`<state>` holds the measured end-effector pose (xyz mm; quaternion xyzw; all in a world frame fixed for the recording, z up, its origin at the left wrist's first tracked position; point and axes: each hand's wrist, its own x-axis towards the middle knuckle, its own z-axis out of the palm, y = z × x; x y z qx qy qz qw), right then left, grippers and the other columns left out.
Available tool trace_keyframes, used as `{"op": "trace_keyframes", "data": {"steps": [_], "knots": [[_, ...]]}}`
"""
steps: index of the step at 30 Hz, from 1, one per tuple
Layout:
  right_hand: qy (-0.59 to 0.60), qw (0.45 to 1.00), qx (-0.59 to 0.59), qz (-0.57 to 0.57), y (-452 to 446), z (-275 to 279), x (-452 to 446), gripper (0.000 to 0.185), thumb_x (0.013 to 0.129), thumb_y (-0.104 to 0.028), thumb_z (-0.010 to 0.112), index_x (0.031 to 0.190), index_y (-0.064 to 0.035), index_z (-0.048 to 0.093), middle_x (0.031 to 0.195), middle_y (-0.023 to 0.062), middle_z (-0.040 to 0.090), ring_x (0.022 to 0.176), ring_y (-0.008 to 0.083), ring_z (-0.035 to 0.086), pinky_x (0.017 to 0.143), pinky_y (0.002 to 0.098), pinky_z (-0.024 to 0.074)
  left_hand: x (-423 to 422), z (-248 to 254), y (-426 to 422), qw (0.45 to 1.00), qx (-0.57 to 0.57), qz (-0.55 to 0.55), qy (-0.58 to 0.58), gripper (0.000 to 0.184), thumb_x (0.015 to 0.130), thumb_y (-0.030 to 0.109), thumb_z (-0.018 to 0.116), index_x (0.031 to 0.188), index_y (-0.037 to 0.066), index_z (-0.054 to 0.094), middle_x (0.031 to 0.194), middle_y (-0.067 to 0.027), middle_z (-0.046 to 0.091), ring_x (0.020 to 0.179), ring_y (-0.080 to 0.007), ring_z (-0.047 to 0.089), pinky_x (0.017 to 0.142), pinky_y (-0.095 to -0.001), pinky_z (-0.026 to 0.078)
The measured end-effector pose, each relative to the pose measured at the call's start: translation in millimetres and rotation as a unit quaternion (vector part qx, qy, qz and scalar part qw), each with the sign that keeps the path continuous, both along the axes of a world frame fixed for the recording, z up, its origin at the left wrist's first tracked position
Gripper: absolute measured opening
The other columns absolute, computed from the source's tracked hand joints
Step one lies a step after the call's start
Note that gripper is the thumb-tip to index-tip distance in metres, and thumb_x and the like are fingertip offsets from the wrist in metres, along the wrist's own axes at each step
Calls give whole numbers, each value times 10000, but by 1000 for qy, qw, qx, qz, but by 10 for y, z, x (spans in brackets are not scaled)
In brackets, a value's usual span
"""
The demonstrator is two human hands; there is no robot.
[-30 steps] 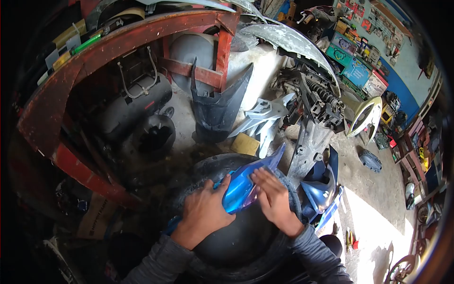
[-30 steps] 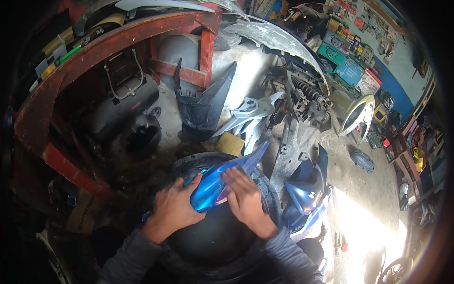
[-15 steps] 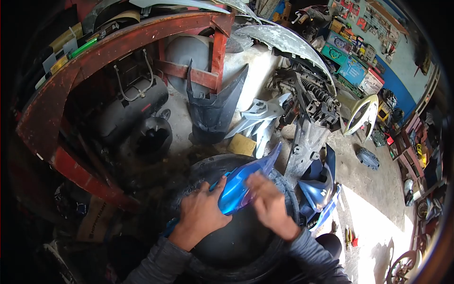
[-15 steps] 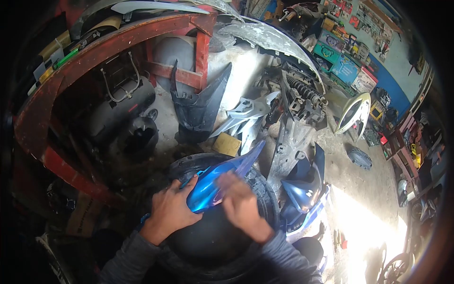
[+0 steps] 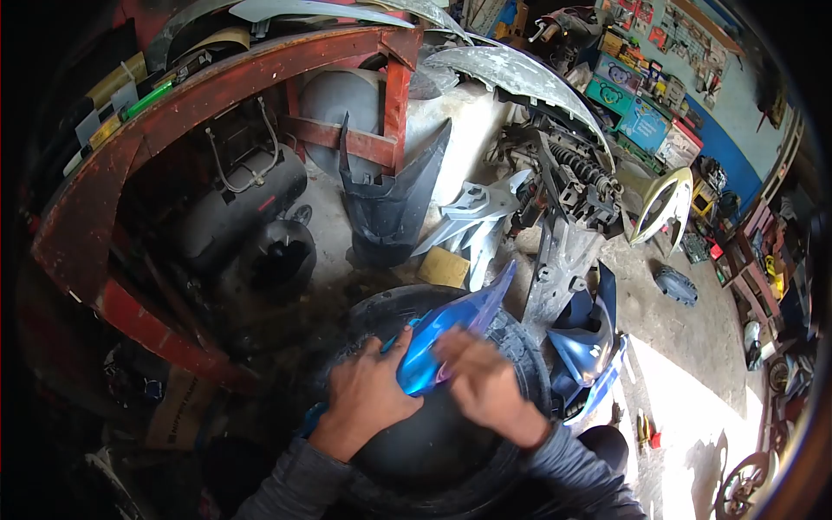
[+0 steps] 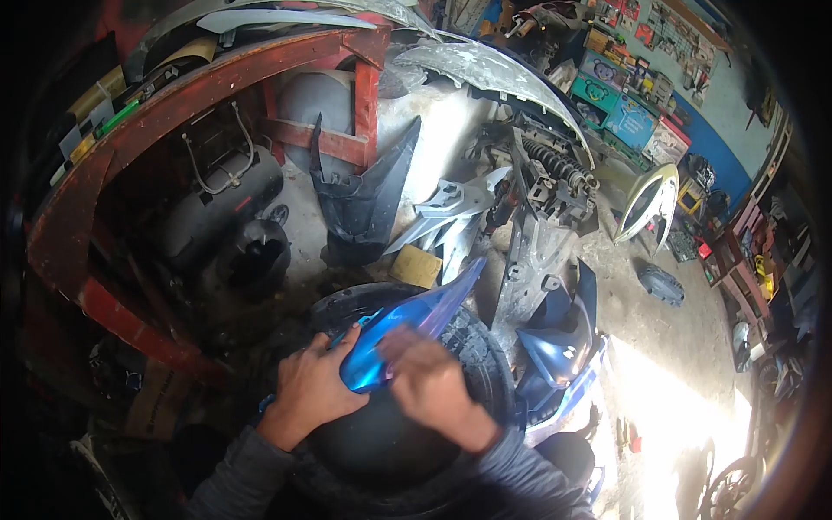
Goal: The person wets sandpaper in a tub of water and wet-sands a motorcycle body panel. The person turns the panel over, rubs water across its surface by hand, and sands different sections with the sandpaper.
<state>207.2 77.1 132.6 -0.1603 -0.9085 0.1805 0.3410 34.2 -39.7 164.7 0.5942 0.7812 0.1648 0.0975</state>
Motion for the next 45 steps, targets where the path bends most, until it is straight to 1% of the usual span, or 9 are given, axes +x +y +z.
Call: {"op": "trace_keyframes", "data": {"steps": [7,10,14,18,23,26,29,33,45], "knots": [[15,999,19,30,-113,-28,-42,284,848,-13,519,1065,39,695,1174,202,676,1170,390,616,1056,451,458,-19,-73,22,1000,-7,-2,-18,924,650,368,812,1477,169,452,1142,-212,607,958,-396,672,818,-463,547],[8,994,24,-108,376,-181,-27,293,795,-48,580,1051,-6,716,1139,186,687,1170,342,625,1069,484,445,-11,-100,2,1000,8,6,-20,921,646,361,814,1473,169,458,1119,-204,609,949,-398,672,809,-464,547],[-13,999,40,25,-130,-52,-5,336,822,-45,554,1123,12,693,1189,217,664,1199,397,591,1078,497,427,-37,-102,19,999,12,18,-39,910,596,354,814,1439,195,511,1122,-198,620,920,-393,673,806,-470,544],[6,996,22,-91,342,-201,-3,369,799,-74,579,1142,-28,707,1181,169,680,1200,357,605,1105,479,409,27,-119,21,999,27,21,-29,915,597,354,814,1443,193,504,1128,-203,618,929,-396,671,812,-470,544],[-5,999,37,7,22,-57,9,334,822,-51,558,1120,5,699,1184,207,670,1197,397,588,1066,490,435,21,-88,45,999,8,22,-24,917,596,361,815,1442,187,505,1109,-198,619,935,-393,668,814,-466,544],[-20,989,86,-115,311,-77,-6,320,803,-72,582,1090,-18,714,1111,187,688,1125,393,619,1023,481,468,33,-115,46,999,40,16,-25,912,595,361,815,1437,179,512,1087,-193,622,930,-391,668,813,-462,544],[-14,998,69,-2,-186,45,-40,292,796,-75,593,1050,-7,720,1109,167,695,1119,361,632,1030,474,468,26,-102,61,999,24,21,-32,906,593,353,813,1432,175,518,1066,-192,624,928,-387,668,812,-457,544],[13,995,53,-86,328,-105,-55,226,813,-54,578,986,0,712,1089,168,699,1096,358,641,1014,478,476,79,-125,51,999,19,27,-35,901,592,347,807,1429,172,523,1073,-199,626,939,-392,664,811,-458,543],[55,998,-5,25,-48,-226,1,322,848,-25,526,1115,23,700,1197,217,667,1228,400,585,1091,508,409,-43,-94,40,998,17,10,-55,865,623,361,790,1420,148,528,1076,-212,631,948,-393,668,817,-467,539]]}}
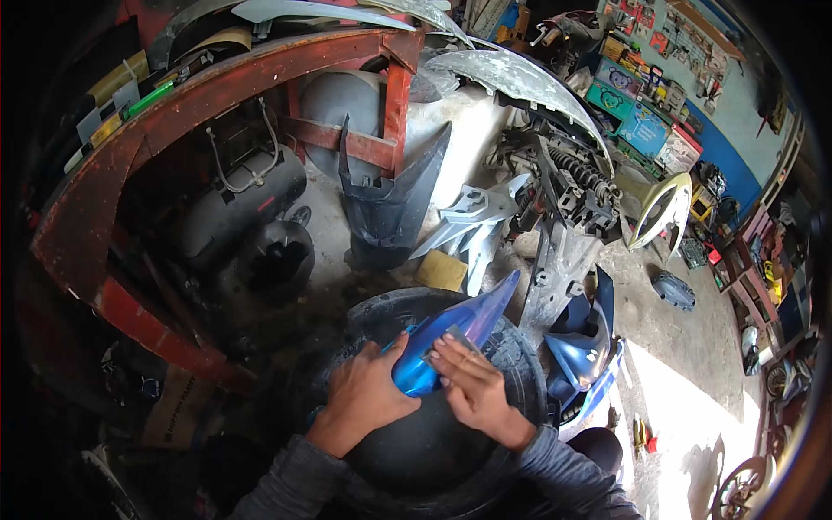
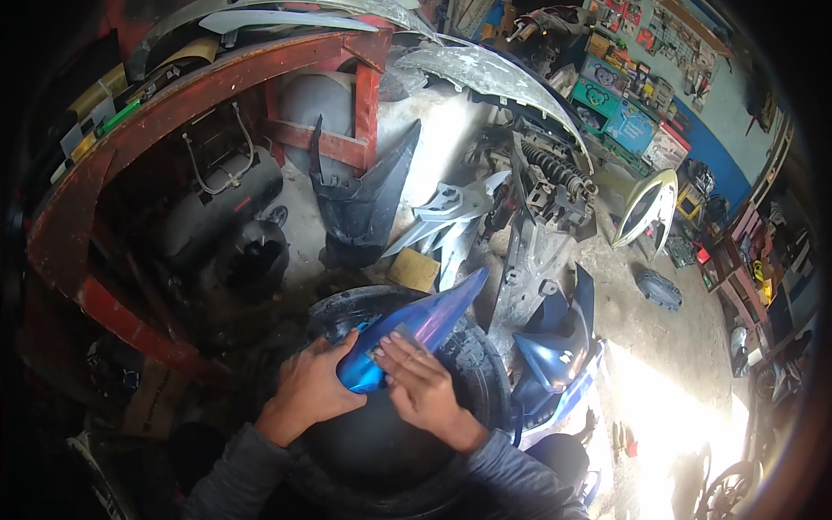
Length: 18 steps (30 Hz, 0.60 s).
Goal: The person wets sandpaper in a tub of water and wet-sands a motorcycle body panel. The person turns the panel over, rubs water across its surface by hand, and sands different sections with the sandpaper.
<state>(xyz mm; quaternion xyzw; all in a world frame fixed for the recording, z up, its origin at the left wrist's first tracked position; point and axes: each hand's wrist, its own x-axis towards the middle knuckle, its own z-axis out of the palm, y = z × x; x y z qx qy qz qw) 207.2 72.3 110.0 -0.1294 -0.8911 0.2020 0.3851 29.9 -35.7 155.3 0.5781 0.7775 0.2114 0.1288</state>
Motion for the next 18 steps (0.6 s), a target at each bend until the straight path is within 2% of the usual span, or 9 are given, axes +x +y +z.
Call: {"op": "trace_keyframes", "data": {"steps": [3,8,10,11,12,14,16,18], "knots": [[1,996,-9,-87,358,-27,-17,314,829,-29,532,1087,22,703,1199,203,668,1227,386,588,1096,504,410,6,-37,-12,1000,-18,0,-17,879,624,354,791,1431,144,512,1081,-206,629,950,-391,668,819,-466,537],[-43,999,20,-7,104,120,29,366,830,6,513,1149,17,691,1191,215,669,1224,386,589,1095,489,407,0,-11,6,1000,-27,-6,-11,897,633,341,791,1455,160,481,1110,-202,614,955,-400,666,822,-470,537],[-56,993,42,-91,360,31,68,323,811,-42,551,1088,12,706,1188,191,674,1209,378,597,1102,500,405,27,-6,8,1000,-20,-5,1,897,634,338,791,1456,160,480,1113,-201,612,951,-400,666,819,-470,537],[-59,990,17,-126,413,36,56,341,799,-46,564,1105,-1,709,1183,188,676,1215,377,593,1101,502,403,52,-8,4,1000,-11,-4,10,897,636,335,792,1458,160,479,1115,-199,610,948,-400,667,816,-469,537],[-60,990,19,-127,340,69,66,341,799,-46,564,1105,-1,709,1183,188,676,1215,377,593,1101,502,403,62,5,5,1000,-10,-4,9,897,636,335,792,1458,160,479,1115,-199,610,948,-400,667,816,-469,537],[-68,997,34,-28,50,188,60,343,818,-47,547,1119,11,703,1205,210,664,1228,395,577,1094,508,405,52,53,21,1000,-22,-4,13,906,633,328,793,1463,158,472,1113,-198,608,945,-402,666,814,-471,537],[-60,997,23,-32,74,174,37,346,832,-53,525,1124,21,696,1208,224,658,1224,421,569,1087,508,409,45,60,25,1000,-18,-7,19,903,635,328,793,1462,157,474,1109,-198,609,944,-403,666,814,-469,538],[-66,989,27,-129,371,116,31,354,833,-78,536,1137,13,694,1204,219,660,1213,417,577,1085,497,414,81,24,-2,1000,-17,-12,17,900,637,329,792,1462,155,475,1105,-199,609,942,-404,667,813,-467,538]]}}
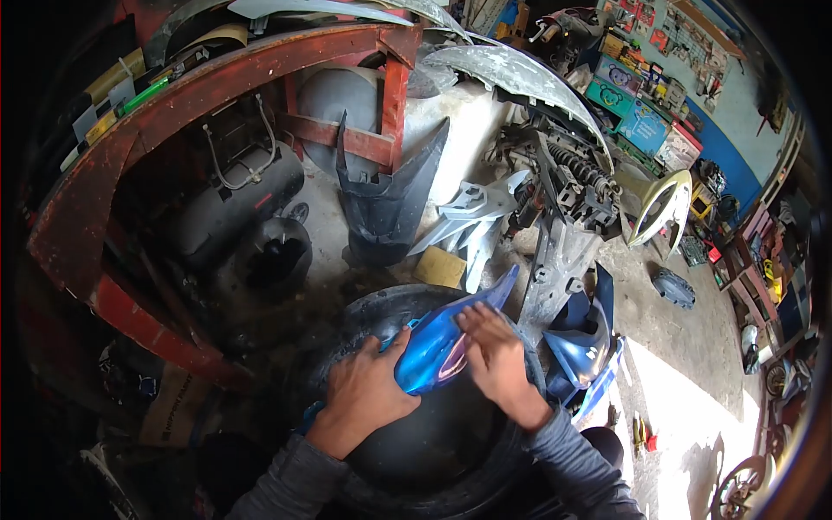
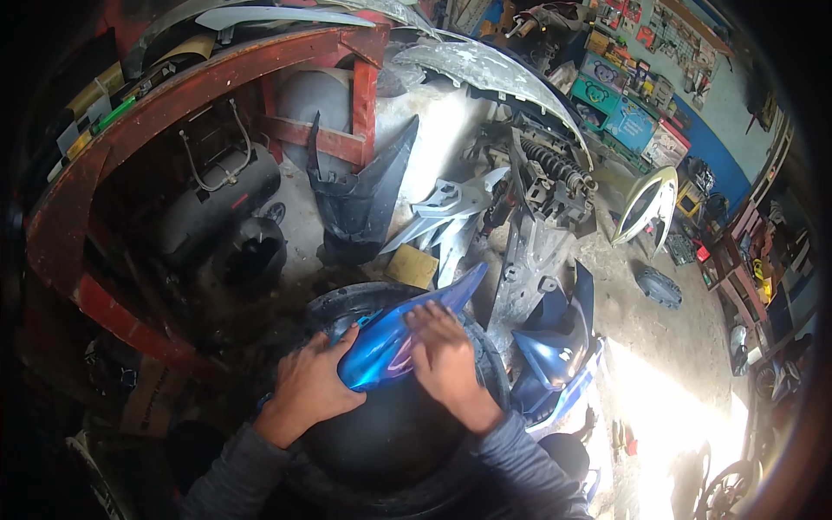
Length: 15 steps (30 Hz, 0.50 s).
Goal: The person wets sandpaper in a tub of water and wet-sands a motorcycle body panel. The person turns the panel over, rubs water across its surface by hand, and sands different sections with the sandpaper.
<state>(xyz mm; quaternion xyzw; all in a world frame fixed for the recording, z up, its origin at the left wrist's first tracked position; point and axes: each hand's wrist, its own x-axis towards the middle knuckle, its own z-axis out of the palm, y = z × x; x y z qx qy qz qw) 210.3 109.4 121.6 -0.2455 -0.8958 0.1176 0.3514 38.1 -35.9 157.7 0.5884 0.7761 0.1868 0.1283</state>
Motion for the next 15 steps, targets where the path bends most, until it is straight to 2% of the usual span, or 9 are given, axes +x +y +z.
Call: {"op": "trace_keyframes", "data": {"steps": [2,5,9,12,14,15], "knots": [[0,1000,6,29,-146,27,6,362,822,-71,548,1143,13,693,1211,212,657,1218,407,576,1084,499,417,-2,3,15,999,27,16,5,891,585,321,809,1419,166,533,1077,-191,626,939,-386,660,804,-469,539],[16,995,4,100,-378,-20,-1,367,801,-36,570,1144,19,687,1218,198,658,1234,385,575,1093,501,409,-31,-38,29,1000,16,19,-10,897,584,318,804,1424,170,528,1075,-188,628,953,-381,657,808,-463,538],[12,1000,6,-14,-71,-95,-6,354,829,-47,544,1148,26,679,1210,226,654,1211,417,578,1092,507,401,-22,-50,17,999,34,15,-15,894,587,320,799,1426,174,527,1081,-185,628,965,-379,653,818,-462,535],[13,994,18,108,-481,-38,36,357,819,-52,561,1149,14,681,1213,215,658,1207,398,588,1078,499,422,-49,9,28,1000,-5,25,-13,893,590,326,799,1426,174,525,1087,-185,628,971,-384,651,829,-464,533],[36,997,12,67,-226,-27,-1,293,814,-58,573,1067,5,709,1191,212,666,1199,387,596,1071,491,436,-34,-45,21,1000,6,23,-9,892,596,334,799,1429,174,521,1085,-185,627,977,-384,651,834,-464,531],[34,999,0,42,-62,-49,-39,288,815,-59,572,1064,7,701,1173,211,671,1186,388,601,1073,488,435,-24,-49,15,1000,3,8,-1,903,636,348,784,1464,163,471,1142,-220,607,965,-410,660,838,-482,532]]}}
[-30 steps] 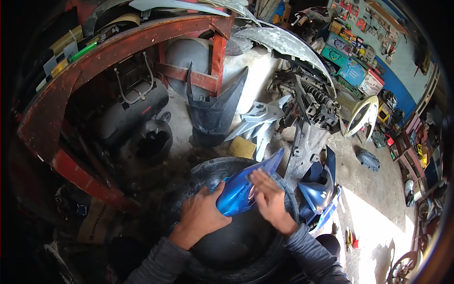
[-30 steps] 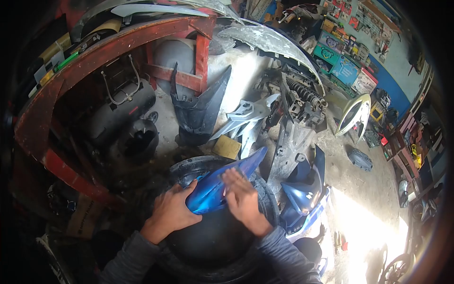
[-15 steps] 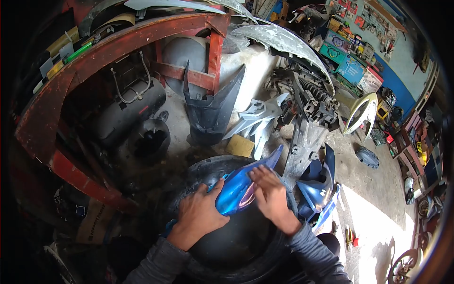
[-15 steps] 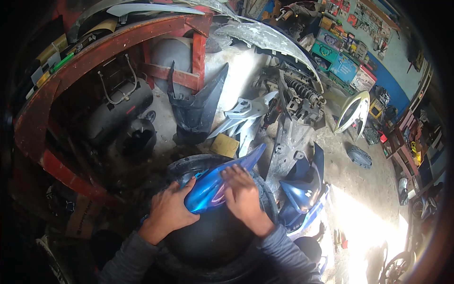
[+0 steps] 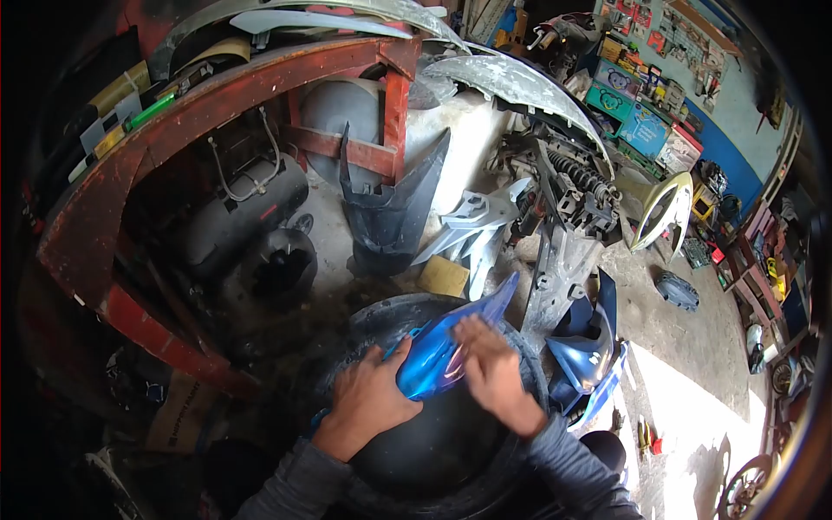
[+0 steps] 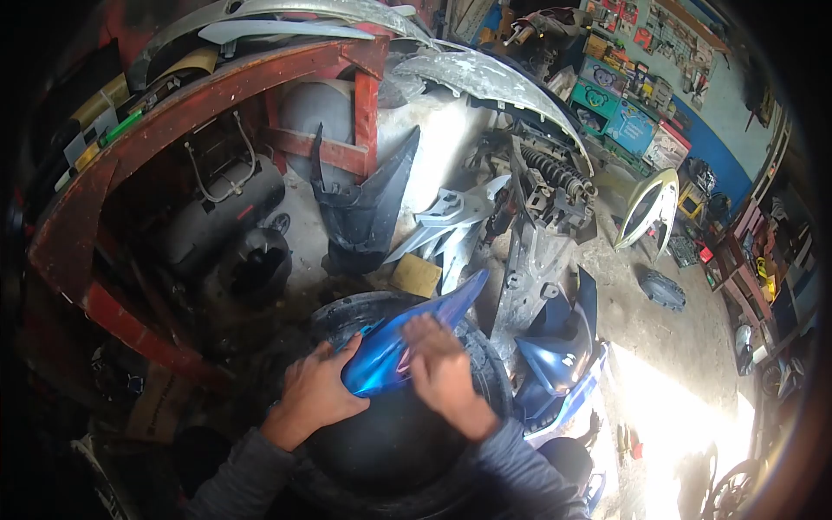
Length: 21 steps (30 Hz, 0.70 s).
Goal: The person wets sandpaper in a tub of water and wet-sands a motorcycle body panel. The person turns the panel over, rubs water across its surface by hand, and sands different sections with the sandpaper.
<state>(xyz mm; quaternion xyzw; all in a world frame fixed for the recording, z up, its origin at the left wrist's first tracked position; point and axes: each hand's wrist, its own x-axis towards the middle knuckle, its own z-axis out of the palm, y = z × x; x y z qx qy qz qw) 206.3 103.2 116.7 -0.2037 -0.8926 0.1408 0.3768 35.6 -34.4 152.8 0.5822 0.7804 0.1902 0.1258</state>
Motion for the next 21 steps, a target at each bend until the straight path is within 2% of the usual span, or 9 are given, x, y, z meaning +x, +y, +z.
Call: {"op": "trace_keyframes", "data": {"steps": [2,5,7,9,11,13,17,19,21], "knots": [[-21,999,-28,-5,23,-13,4,295,807,-63,586,1072,9,695,1143,205,681,1170,382,612,1072,480,438,8,-16,-13,1000,0,-1,-9,903,637,346,784,1464,163,470,1139,-218,607,963,-411,659,836,-485,531],[0,991,20,129,-448,84,47,306,796,-40,574,1069,-14,711,1154,187,687,1155,364,628,1049,485,461,-13,36,5,1000,-10,0,-17,906,635,344,786,1465,163,469,1133,-217,606,962,-414,658,830,-487,531],[56,994,-19,96,-156,-46,65,325,822,-59,552,1101,-9,713,1158,195,687,1170,377,619,1048,490,457,-22,33,-4,999,-28,4,-27,910,632,344,788,1465,162,469,1130,-217,606,962,-415,657,827,-488,531],[7,1000,-3,-21,107,-41,5,286,844,-63,531,1060,13,703,1146,202,682,1136,400,626,1043,489,458,15,3,-9,1000,-3,0,-12,905,638,346,786,1465,164,468,1128,-215,606,966,-411,657,830,-487,531],[-4,998,-41,42,-111,-2,-25,304,825,-74,559,1081,10,703,1170,204,673,1150,378,627,1049,470,460,20,35,0,1000,-9,11,-18,909,621,345,791,1460,179,481,1124,-210,616,979,-401,655,842,-474,532],[-11,994,29,109,-423,32,-5,323,810,-78,578,1099,-6,704,1168,188,678,1164,353,628,1037,473,469,-5,68,14,1000,-19,19,-11,914,604,345,795,1454,193,495,1120,-205,625,991,-392,654,853,-462,533],[-15,1000,9,-17,97,-42,-36,282,819,-88,593,1063,8,697,1119,190,688,1143,367,630,1020,480,474,11,-5,9,999,-15,18,-26,919,605,354,793,1458,202,488,1152,-211,618,988,-404,653,861,-462,532],[-59,996,-53,34,-130,140,-84,193,811,-87,600,950,-2,703,1045,174,700,1086,343,652,990,461,493,5,39,32,999,-20,22,-15,912,605,351,793,1454,203,493,1141,-207,620,987,-399,655,846,-468,535],[-10,996,28,84,-405,195,-107,198,808,-40,561,937,-7,708,1085,162,700,1079,338,656,991,429,503,20,12,35,999,-22,21,-11,916,606,347,799,1455,203,489,1143,-205,618,992,-397,655,842,-472,535]]}}
